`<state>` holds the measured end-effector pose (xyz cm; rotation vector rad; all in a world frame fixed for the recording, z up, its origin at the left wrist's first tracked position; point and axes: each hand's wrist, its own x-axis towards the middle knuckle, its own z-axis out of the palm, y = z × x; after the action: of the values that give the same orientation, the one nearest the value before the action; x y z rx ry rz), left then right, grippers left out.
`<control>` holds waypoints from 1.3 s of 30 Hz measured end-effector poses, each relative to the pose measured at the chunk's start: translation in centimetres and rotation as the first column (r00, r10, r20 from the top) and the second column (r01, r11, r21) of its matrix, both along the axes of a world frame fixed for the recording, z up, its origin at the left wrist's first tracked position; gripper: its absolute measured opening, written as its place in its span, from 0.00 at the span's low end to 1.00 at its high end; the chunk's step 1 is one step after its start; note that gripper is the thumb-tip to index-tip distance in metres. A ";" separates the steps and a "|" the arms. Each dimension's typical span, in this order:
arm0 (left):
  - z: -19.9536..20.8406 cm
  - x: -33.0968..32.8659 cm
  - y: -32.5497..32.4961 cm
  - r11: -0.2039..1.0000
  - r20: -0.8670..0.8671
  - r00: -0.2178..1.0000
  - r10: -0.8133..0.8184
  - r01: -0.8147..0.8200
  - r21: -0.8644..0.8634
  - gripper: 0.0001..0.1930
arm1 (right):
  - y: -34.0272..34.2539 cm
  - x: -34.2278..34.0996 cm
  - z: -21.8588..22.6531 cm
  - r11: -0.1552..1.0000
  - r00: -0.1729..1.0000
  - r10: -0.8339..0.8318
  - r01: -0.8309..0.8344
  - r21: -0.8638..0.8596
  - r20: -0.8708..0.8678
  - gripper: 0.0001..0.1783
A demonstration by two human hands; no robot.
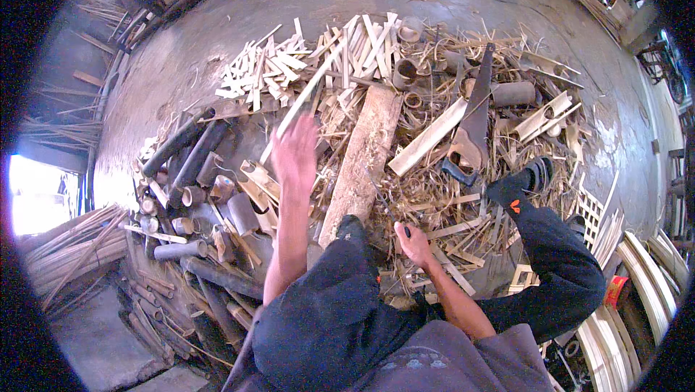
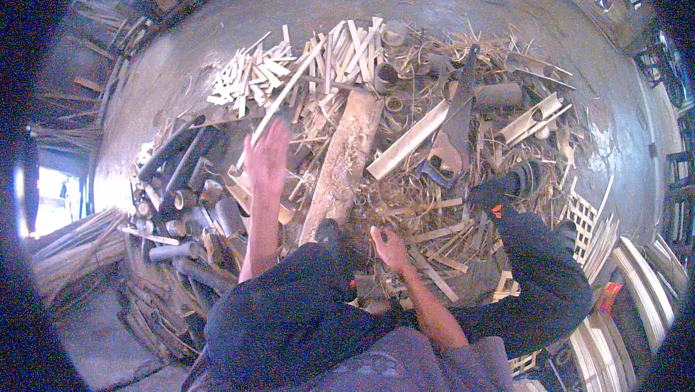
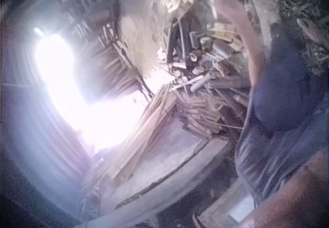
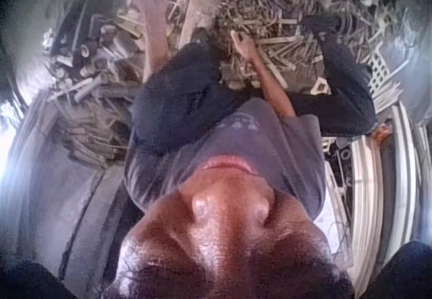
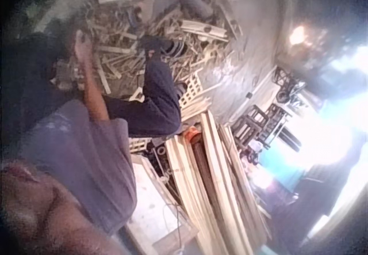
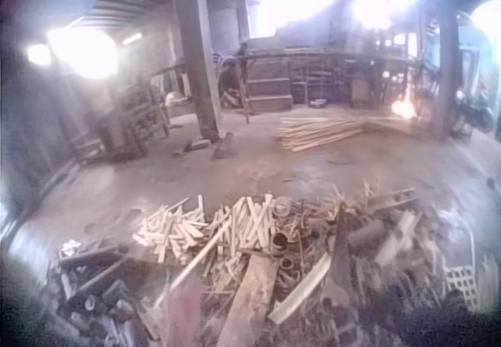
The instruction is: The person sits on the floor and uses a knife to shave thin strips from a small piece of wood. They repeatedly scrape the knife along the wood, producing wood shavings that accumulate on the floor.
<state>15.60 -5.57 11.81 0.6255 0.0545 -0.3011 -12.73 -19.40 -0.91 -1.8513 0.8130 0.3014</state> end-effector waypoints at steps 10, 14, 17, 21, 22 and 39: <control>-7.1 -5.5 -11.2 0.240 0.272 0.604 -0.749 -0.136 0.961 0.20 | 0.4 -0.2 -1.6 0.999 0.999 -0.018 0.017 -0.048 -0.039 0.43; -12.1 -8.0 -12.7 0.096 0.302 0.399 -0.866 -0.459 0.883 0.28 | 0.7 0.2 -0.6 0.999 0.998 0.027 -0.029 -0.038 -0.049 0.37; -12.1 -8.8 -14.9 -0.105 0.115 0.321 -0.940 -0.593 0.799 0.30 | 0.2 0.2 1.2 0.999 0.999 -0.031 0.032 0.039 -0.021 0.37; -16.1 -6.4 -15.0 -0.231 0.004 0.378 -0.926 -0.576 0.784 0.37 | 0.5 0.1 -0.4 0.998 0.997 0.039 -0.035 0.059 -0.059 0.41; -16.7 -6.1 -14.9 -0.287 -0.056 0.376 -0.925 -0.596 0.750 0.36 | 1.1 0.0 -1.1 1.000 0.999 0.019 -0.020 -0.013 -0.035 0.41; -0.8 -6.2 -3.7 0.747 0.395 0.841 -0.371 0.017 0.665 0.20 | -4.0 2.1 4.0 0.880 0.874 -0.437 0.365 0.303 0.215 0.21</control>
<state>9.39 -9.31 11.00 1.3984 -0.4498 -0.3191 -10.61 -23.41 3.06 -1.3994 0.8965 -0.1192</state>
